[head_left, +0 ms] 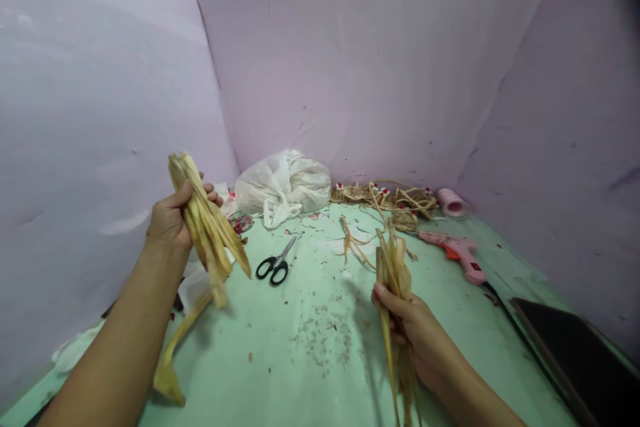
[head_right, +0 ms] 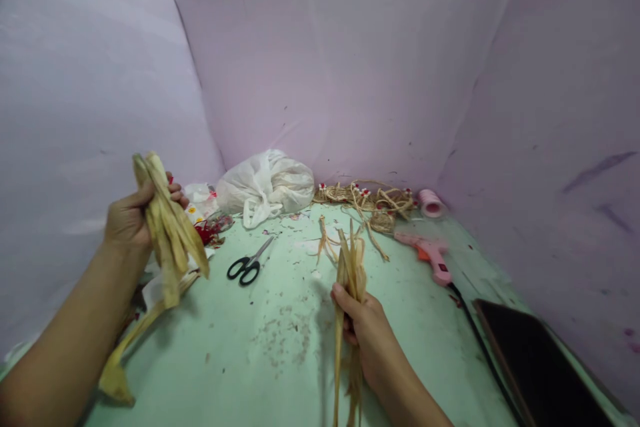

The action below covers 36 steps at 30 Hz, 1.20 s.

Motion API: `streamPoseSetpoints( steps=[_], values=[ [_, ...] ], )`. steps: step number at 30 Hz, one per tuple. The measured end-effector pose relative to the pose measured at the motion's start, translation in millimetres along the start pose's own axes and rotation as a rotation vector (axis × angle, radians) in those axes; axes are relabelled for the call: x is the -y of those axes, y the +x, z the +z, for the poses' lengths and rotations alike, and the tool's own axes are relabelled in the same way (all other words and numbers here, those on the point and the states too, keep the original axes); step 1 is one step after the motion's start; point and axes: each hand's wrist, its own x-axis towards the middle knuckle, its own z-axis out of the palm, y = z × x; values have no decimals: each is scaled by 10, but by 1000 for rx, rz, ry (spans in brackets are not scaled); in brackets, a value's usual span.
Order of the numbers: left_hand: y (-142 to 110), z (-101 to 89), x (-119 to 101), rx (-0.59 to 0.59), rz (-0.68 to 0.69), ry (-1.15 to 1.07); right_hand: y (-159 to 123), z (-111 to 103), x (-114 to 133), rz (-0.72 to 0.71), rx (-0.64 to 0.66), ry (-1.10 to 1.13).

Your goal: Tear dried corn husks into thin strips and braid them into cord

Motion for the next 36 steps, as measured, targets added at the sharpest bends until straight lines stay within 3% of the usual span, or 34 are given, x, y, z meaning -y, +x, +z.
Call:
streamPoseSetpoints(
  steps=[2, 7, 10, 13, 18, 27, 36],
  values=[
    [-104, 94, 161, 98, -120, -28, -11, 8, 8, -16, -6, 33],
    [-689, 378, 933, 345, -767, -7, -40, 29, 59, -21, 35, 181],
    [-1039, 484, 1316, 360, -949, 5, -30, 11, 85, -47, 48, 176],
    [-1196, 496, 1475, 358, -978, 36, -20, -11, 94, -59, 66, 134],
    [-1206, 447, 1516, 384, -896, 58, -70, 36, 69, -15, 73, 12],
    [-1252, 438, 1558, 593, -826, 28, -112, 95, -8, -31, 146, -102],
    [-1188, 438, 1515, 530, -956, -45, -109, 75, 23, -21, 175, -14]
  ],
)
